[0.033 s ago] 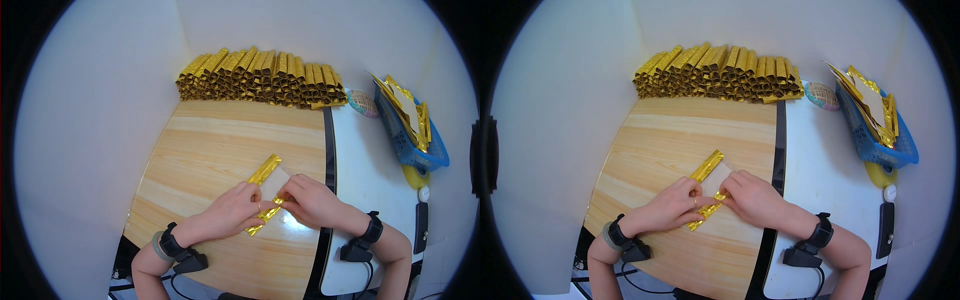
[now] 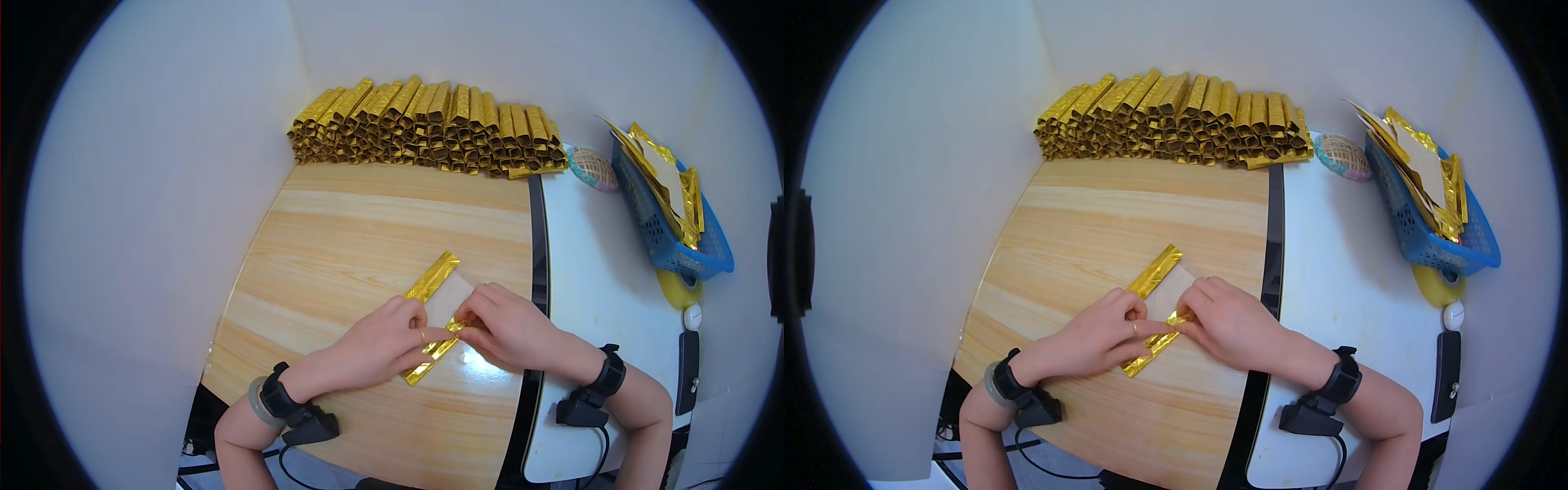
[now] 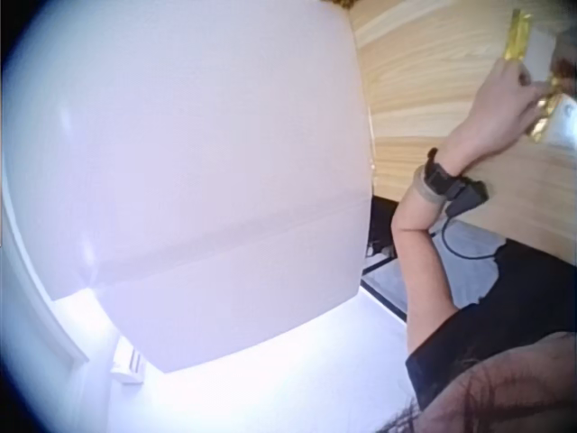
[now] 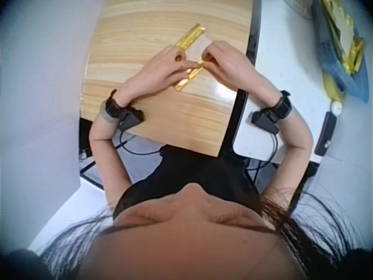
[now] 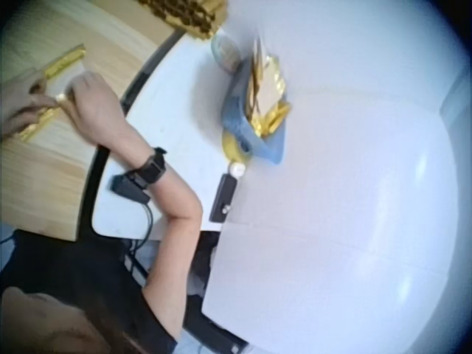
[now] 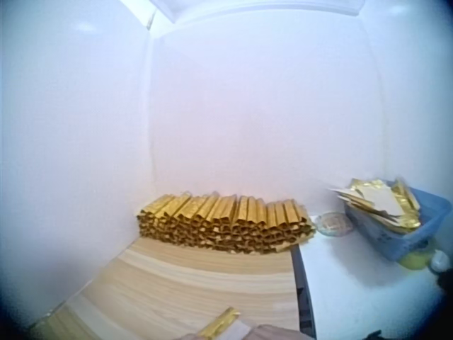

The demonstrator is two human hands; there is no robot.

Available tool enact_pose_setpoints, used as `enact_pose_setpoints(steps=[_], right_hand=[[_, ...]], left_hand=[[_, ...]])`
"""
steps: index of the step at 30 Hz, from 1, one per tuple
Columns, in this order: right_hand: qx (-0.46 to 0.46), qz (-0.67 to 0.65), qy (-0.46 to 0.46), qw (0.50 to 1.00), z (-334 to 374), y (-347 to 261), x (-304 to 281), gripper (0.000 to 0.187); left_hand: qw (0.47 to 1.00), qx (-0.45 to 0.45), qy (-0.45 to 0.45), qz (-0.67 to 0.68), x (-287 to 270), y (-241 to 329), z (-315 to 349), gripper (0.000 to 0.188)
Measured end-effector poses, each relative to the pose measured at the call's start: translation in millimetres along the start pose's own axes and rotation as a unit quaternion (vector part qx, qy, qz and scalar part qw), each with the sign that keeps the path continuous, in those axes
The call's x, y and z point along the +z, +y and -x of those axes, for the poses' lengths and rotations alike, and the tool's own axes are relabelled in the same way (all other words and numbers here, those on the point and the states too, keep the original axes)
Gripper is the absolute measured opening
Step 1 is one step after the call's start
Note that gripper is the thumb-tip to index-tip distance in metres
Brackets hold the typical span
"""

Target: Rolling and folding gold incense paper for ritual or manufacturing use.

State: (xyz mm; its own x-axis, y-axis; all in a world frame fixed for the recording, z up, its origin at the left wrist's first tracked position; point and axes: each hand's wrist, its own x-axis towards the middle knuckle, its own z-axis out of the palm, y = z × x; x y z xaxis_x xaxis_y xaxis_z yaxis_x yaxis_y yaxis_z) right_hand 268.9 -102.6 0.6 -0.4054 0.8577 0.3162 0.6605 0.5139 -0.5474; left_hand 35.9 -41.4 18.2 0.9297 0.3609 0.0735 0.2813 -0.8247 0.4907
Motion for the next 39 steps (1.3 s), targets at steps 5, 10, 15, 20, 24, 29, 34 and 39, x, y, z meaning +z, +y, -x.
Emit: enact_pose_setpoints(steps=[5, 10, 15, 20, 24, 29, 34, 39], right_hand=[[0.021, -0.005, -0.039, 0.999, -2, -4, -1, 0.025], [-0.028, 0.005, -0.071, 0.997, -4, -1, -5, 0.029], [-0.040, 0.019, -0.074, 0.996, -3, 1, -6, 0.032], [-0.008, 0.050, -0.034, 0.998, -3, 8, -8, 0.040], [0.008, 0.076, -0.032, 0.997, -9, 17, -12, 0.059], [-0.039, 0.127, -0.084, 0.988, -8, 15, -18, 0.072], [-0.038, 0.131, -0.122, 0.983, -3, 7, -23, 0.086], [-0.049, 0.139, -0.130, 0.981, 2, 5, -22, 0.092]], left_hand=[[0.981, -0.048, 0.123, 0.144, 1, -15, -1, 0.027], [0.983, 0.005, 0.173, 0.064, -5, -33, -4, 0.022], [0.995, -0.005, 0.078, 0.064, -6, -38, -2, 0.020], [0.998, -0.028, 0.058, 0.011, -10, -29, -4, 0.026], [0.993, -0.024, 0.100, -0.060, -4, -29, -3, 0.032], [0.994, -0.034, 0.068, -0.078, -6, -22, 1, 0.050], [0.994, -0.045, 0.010, -0.099, -11, -12, 6, 0.074], [0.991, -0.062, -0.059, -0.105, -10, -10, 11, 0.097]])
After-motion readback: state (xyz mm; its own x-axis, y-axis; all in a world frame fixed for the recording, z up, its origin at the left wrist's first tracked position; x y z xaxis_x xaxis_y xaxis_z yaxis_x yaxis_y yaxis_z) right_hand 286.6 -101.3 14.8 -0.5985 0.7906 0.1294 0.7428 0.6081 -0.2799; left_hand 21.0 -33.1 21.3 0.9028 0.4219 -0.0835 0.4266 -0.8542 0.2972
